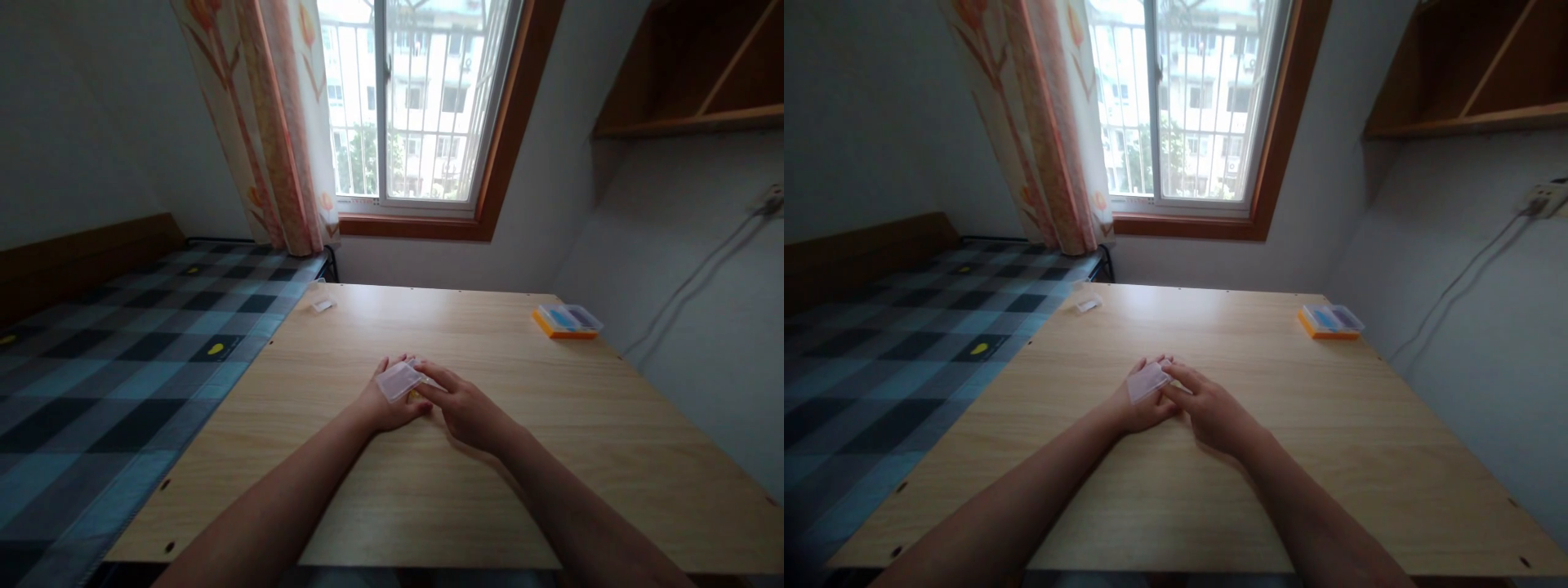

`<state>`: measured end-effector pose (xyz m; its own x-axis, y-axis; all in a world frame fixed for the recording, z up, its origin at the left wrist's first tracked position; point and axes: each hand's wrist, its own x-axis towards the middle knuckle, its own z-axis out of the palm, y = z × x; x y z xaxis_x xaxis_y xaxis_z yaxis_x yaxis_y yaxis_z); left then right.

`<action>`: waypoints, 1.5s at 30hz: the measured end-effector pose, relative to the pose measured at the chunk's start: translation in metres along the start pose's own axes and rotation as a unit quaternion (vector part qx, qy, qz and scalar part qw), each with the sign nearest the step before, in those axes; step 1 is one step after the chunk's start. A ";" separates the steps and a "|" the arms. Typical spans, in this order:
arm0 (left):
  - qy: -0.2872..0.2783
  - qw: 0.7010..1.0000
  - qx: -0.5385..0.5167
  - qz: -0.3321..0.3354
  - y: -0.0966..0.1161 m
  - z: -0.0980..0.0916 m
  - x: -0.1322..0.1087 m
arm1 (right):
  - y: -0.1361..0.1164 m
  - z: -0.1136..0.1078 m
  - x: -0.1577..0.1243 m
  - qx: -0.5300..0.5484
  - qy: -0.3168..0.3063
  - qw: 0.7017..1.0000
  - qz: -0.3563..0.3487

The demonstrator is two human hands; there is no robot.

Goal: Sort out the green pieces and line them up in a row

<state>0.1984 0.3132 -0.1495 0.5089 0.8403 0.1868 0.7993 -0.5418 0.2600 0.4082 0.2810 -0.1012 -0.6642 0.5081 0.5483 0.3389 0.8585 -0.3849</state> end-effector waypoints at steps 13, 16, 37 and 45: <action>-0.005 1.000 0.007 -0.020 0.004 -0.007 -0.002 | -0.003 -0.003 0.004 -0.048 0.022 0.998 0.037; -0.009 1.000 0.019 -0.011 0.002 -0.005 -0.002 | -0.002 0.000 0.003 -0.073 0.025 0.997 0.017; -0.075 0.996 0.030 -0.024 0.010 -0.023 0.004 | 0.029 0.007 -0.007 0.126 0.226 0.942 0.212; -0.050 0.998 -0.027 -0.032 0.007 -0.024 0.006 | 0.040 0.013 -0.007 0.273 0.301 0.871 0.275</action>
<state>0.1990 0.3138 -0.1237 0.4881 0.8696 0.0740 0.8145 -0.4844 0.3192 0.4177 0.3108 -0.1298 0.0241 0.9178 0.3964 0.0184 0.3960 -0.9180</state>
